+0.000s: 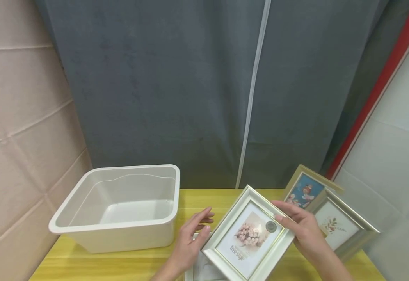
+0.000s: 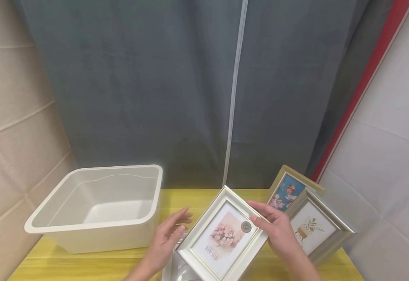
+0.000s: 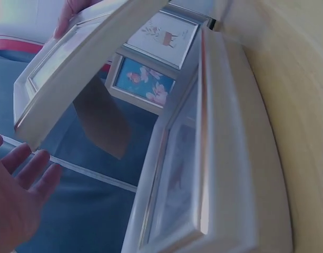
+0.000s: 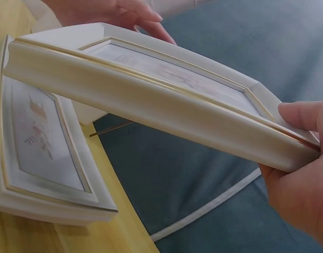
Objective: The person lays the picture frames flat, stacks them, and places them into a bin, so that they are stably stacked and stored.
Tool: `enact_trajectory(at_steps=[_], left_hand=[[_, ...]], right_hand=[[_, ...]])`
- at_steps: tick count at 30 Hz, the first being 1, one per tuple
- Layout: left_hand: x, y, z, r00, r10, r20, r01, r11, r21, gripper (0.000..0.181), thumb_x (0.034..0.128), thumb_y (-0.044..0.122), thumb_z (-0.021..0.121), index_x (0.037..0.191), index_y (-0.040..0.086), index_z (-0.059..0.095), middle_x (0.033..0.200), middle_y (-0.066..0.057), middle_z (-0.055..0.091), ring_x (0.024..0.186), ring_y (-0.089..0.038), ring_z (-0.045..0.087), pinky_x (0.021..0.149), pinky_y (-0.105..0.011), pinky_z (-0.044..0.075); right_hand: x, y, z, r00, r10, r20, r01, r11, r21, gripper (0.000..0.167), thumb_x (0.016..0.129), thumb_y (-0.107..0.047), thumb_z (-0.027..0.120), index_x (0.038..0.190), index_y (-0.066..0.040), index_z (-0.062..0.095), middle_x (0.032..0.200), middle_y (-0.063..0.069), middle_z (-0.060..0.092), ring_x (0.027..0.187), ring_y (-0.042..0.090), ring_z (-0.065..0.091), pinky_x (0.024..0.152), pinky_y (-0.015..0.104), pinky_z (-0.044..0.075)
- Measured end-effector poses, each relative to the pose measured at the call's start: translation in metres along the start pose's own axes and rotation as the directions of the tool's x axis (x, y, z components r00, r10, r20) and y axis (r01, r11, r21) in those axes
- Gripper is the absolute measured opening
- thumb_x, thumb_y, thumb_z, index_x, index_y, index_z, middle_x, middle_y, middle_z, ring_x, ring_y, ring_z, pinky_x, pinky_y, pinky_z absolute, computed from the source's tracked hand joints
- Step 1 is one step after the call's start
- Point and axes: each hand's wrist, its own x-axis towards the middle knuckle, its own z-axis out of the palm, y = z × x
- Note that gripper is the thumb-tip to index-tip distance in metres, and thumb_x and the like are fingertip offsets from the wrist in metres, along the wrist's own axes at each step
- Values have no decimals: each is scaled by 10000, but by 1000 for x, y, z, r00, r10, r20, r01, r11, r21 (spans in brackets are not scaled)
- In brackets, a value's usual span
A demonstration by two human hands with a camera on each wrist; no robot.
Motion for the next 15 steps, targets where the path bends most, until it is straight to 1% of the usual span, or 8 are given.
enact_trajectory(at_steps=[2,4,6,8,10,12,15], left_hand=[[1,3,0,999,-14,30,15,999,-42,487,998,-58,515,1479,17,503,1285,-177,639,1082,-294,669,898,-389,581],[1,7,0,997,-34,63,40,995,-87,500,1005,-60,501,1498,16,476,1310,-204,623,1101,-283,664,912,-392,576],[2,11,1,994,-51,93,63,990,-127,502,1008,-64,490,1506,-16,446,1331,-229,604,1119,-271,656,922,-394,573],[2,14,2,992,-59,116,76,986,-151,511,1009,-64,484,1515,-29,422,1344,-255,587,1135,-260,647,931,-391,570],[3,18,3,989,-77,128,97,982,-161,511,1010,-59,485,1515,-46,410,1358,-271,575,1152,-259,638,943,-394,565],[2,19,3,988,-83,133,105,980,-167,520,1008,-59,484,1522,-40,403,1370,-273,566,1164,-270,631,950,-398,561],[1,20,4,984,-106,143,132,973,-190,526,1008,-55,485,1527,-35,400,1392,-277,550,1192,-265,622,965,-400,553]], right_hand=[[-3,3,4,999,0,37,-1,1000,20,443,1017,89,485,1307,-171,695,1180,38,731,969,246,734,760,428,609],[-4,5,7,997,-15,73,13,999,35,456,1016,98,469,1322,-161,686,1195,46,727,974,252,733,762,433,608],[-5,8,10,994,-34,101,29,999,46,474,1012,110,457,1327,-161,684,1199,52,726,967,258,735,751,442,607],[-6,10,12,991,-52,120,46,998,53,493,1005,125,448,1334,-159,680,1214,53,721,968,257,734,749,447,607],[-7,14,14,990,-58,131,50,997,62,508,1000,134,444,1329,-171,685,1219,52,719,967,252,734,748,446,606],[-9,18,15,990,-49,135,41,997,65,512,999,135,446,1320,-180,690,1229,33,716,973,239,731,754,442,607],[-12,23,16,986,-19,164,6,997,80,500,1014,114,441,1331,-188,683,1259,14,701,999,237,721,777,445,604]])
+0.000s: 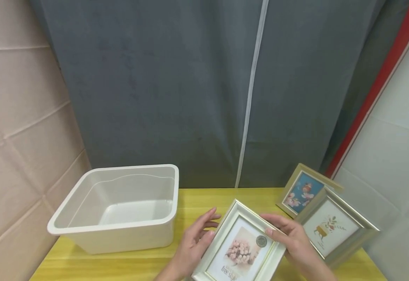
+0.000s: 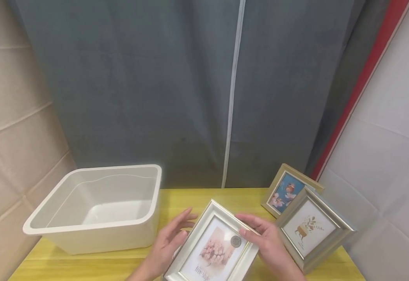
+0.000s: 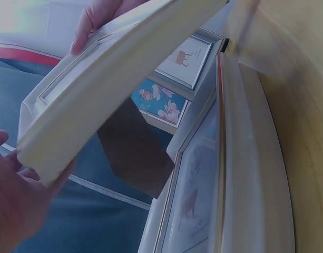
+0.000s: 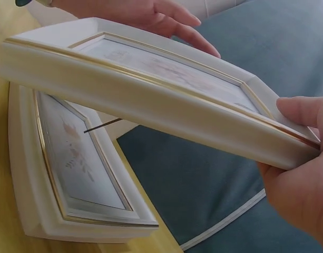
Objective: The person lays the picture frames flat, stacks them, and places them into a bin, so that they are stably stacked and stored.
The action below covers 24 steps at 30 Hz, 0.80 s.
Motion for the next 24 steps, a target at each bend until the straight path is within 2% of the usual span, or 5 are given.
enact_trajectory(at_steps=[6,9,13,19,24], left_hand=[[-2,0,1,997,19,74,-14,998,-68,522,1024,-58,442,1541,-32,375,1426,-295,508,1230,-251,603,972,-413,550],[-3,1,1,991,5,135,16,988,-154,530,1045,-37,415,1569,20,359,1411,-301,522,1185,-235,625,896,-421,587],[-5,3,0,983,-11,185,60,963,-262,537,1060,-18,395,1590,43,331,1386,-336,532,1145,-253,650,821,-451,608],[-10,2,-1,976,-40,216,99,958,-270,565,1063,-2,404,1611,84,299,1500,-316,436,1148,-252,654,829,-441,605],[-11,0,-2,973,-37,228,105,949,-296,562,1060,-7,392,1608,81,302,1274,-375,589,1045,-232,697,764,-452,618]], right_hand=[[-4,6,5,993,86,81,-89,995,39,495,1037,76,427,1366,-211,660,1279,23,688,1026,259,713,807,466,596],[-4,9,8,991,76,106,-84,994,72,497,1038,83,416,1369,-195,660,1280,32,691,1027,253,712,801,463,597],[-4,12,10,987,49,153,-69,989,127,501,1041,95,382,1388,-155,643,1302,48,678,1055,249,702,817,447,595],[-6,12,12,983,100,154,-121,984,130,497,1045,75,398,1368,-197,660,1284,27,683,1056,238,698,830,437,593],[-7,13,14,984,135,120,-148,983,107,488,1050,51,419,1350,-237,674,1280,3,683,1047,239,702,835,451,591]])
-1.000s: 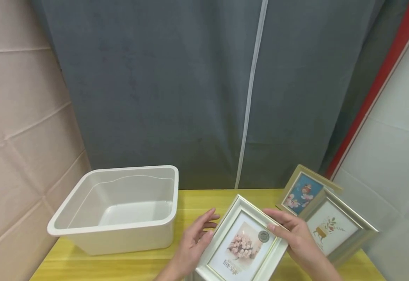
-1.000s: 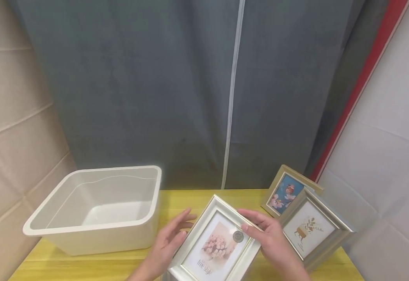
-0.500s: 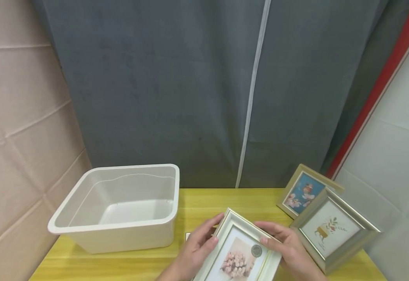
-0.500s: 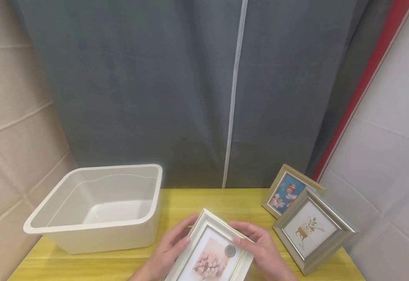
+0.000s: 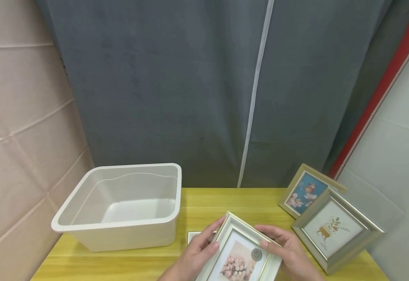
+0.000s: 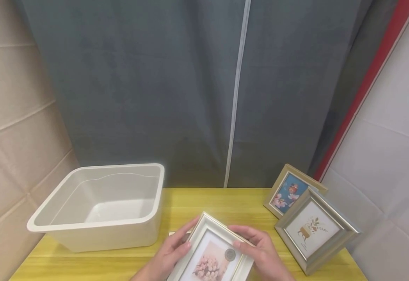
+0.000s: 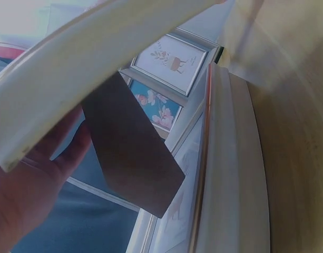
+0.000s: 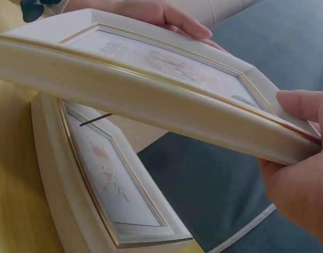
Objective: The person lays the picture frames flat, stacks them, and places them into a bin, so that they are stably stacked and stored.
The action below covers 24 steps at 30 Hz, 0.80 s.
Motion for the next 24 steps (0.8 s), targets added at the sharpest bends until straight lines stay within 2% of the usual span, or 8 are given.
enact_trajectory(at_steps=[2,8,10,12,16,18,24], left_hand=[[0,0,0,1000,-16,1,16,999,-38,559,1064,6,386,1610,96,304,1194,-384,621,1002,-226,712,735,-456,621],[-1,0,-1,1000,-23,15,24,996,-85,559,1064,-2,376,1609,69,281,1126,-411,631,956,-245,728,702,-472,621],[-1,0,-1,999,-39,11,39,995,-88,552,1066,2,378,1607,59,280,1125,-413,630,951,-245,730,694,-474,621],[-2,0,-2,997,-79,-4,78,993,-88,536,1075,21,384,1602,60,295,1148,-407,630,956,-233,730,703,-468,620],[-4,-1,-4,985,-165,-48,163,985,-56,508,1086,64,407,1587,49,328,1163,-381,642,942,-200,729,709,-440,621],[-5,-1,-4,979,-190,-66,190,982,-20,500,1087,80,419,1580,42,344,1135,-359,661,921,-177,727,703,-416,623],[-6,0,-6,973,-194,-127,209,972,112,476,1067,83,479,1532,1,419,962,-273,691,825,-89,672,702,-325,613]], right_hand=[[0,1,0,1000,5,-9,-5,1000,2,488,1050,48,421,1347,-244,676,1279,0,683,1046,239,702,835,454,590],[0,3,0,1000,1,-15,0,1000,13,493,1052,50,411,1357,-238,670,1273,16,687,1044,247,704,830,465,590],[0,3,-1,1000,0,-20,0,1000,16,495,1053,50,408,1364,-237,665,1270,17,689,1043,245,705,831,463,590],[0,4,-1,1000,-1,-27,1,1000,20,497,1053,49,406,1369,-236,661,1274,11,689,1048,241,704,839,455,590],[0,7,-2,999,-21,-49,22,1000,12,508,1046,65,405,1376,-230,655,1294,-3,683,1067,232,698,858,442,587],[0,8,-3,997,-37,-68,37,999,-3,517,1042,73,407,1376,-234,655,1297,-7,684,1067,228,698,859,438,587],[1,12,-5,992,-70,-107,68,997,-24,529,1038,86,405,1375,-237,654,1287,9,690,1062,244,705,848,459,583]])
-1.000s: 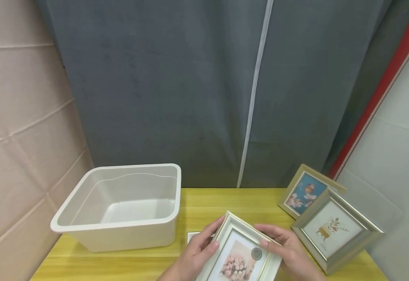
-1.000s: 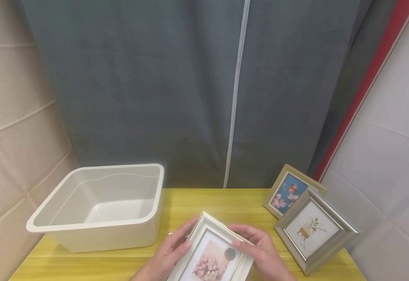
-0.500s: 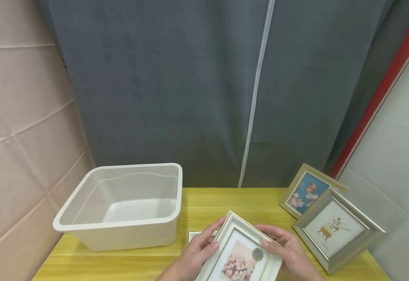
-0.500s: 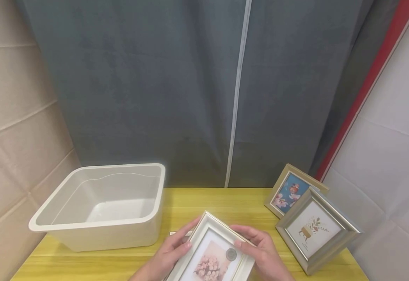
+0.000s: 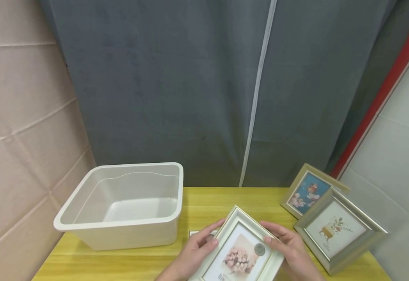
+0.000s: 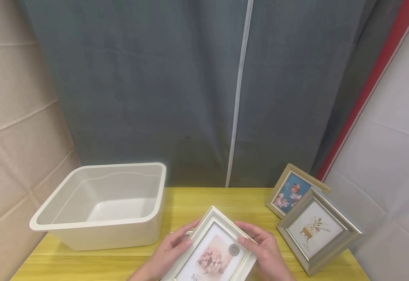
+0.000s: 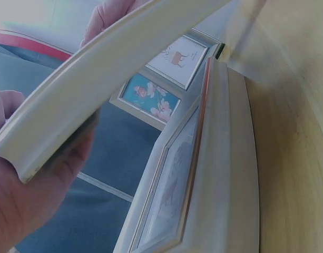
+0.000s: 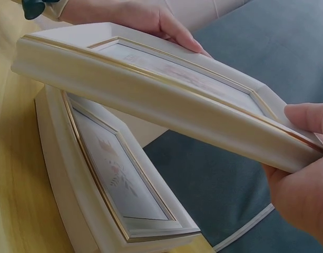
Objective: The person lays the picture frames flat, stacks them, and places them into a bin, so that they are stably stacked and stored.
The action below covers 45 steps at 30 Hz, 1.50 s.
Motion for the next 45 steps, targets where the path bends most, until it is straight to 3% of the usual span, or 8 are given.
enact_trajectory(at_steps=[9,25,28,34,36,40,43,45], left_hand=[[0,3,-3,993,-111,-42,112,993,20,471,1050,128,551,1505,27,486,928,-129,682,795,-71,611,709,-261,586],[-9,-1,-15,980,-194,-34,193,981,-20,459,1009,93,611,1454,7,541,1137,-166,688,951,-154,695,817,-288,594],[-10,-3,-17,980,-197,-41,196,980,-41,459,1004,77,614,1446,-18,536,1169,-187,670,950,-156,694,808,-297,598],[-9,-6,-16,981,-172,-91,167,984,-64,457,979,41,636,1412,-70,539,1261,-260,615,994,-167,688,816,-330,605],[-8,-6,-15,976,-169,-134,162,985,-66,441,963,28,656,1374,-94,555,1264,-273,611,1010,-168,685,830,-328,601],[-5,-6,-13,934,-185,-307,174,983,-64,351,895,-5,723,1213,-112,619,1156,-224,664,949,-161,688,794,-298,602],[-1,-5,-13,867,-191,-460,185,981,-57,288,849,-21,761,1104,-83,643,1036,-168,693,857,-152,676,736,-271,593],[1,-6,-13,826,-194,-530,196,979,-53,277,835,-33,770,1079,-79,648,978,-163,697,803,-152,660,699,-262,583]], right_hand=[[-1,5,1,999,-3,-40,5,999,40,529,1036,97,405,1357,-230,669,1288,17,690,1089,245,697,874,446,571],[-1,17,-1,985,32,-171,-14,994,104,493,1032,79,442,1283,-250,711,1239,36,711,1090,221,694,903,391,570],[-1,19,0,967,38,-250,-17,996,88,477,1028,66,464,1248,-266,727,1228,19,710,1086,211,691,905,376,570],[0,20,1,889,47,-455,-34,999,38,429,1017,37,516,1178,-292,739,1215,-69,709,1108,147,675,929,323,559],[0,20,1,879,40,-475,-26,999,36,420,1016,36,521,1180,-287,734,1213,-73,709,1109,141,673,928,317,559],[0,22,3,864,18,-503,-8,1000,23,414,993,67,544,1192,-241,736,1190,-40,724,1082,163,691,893,335,576],[-2,23,6,847,48,-530,-63,998,-12,368,960,73,600,1249,-129,705,1162,21,736,1044,195,705,851,363,595],[-4,23,6,853,106,-511,-140,990,-30,406,950,42,639,1352,-13,620,1196,86,720,1040,219,704,844,398,600]])
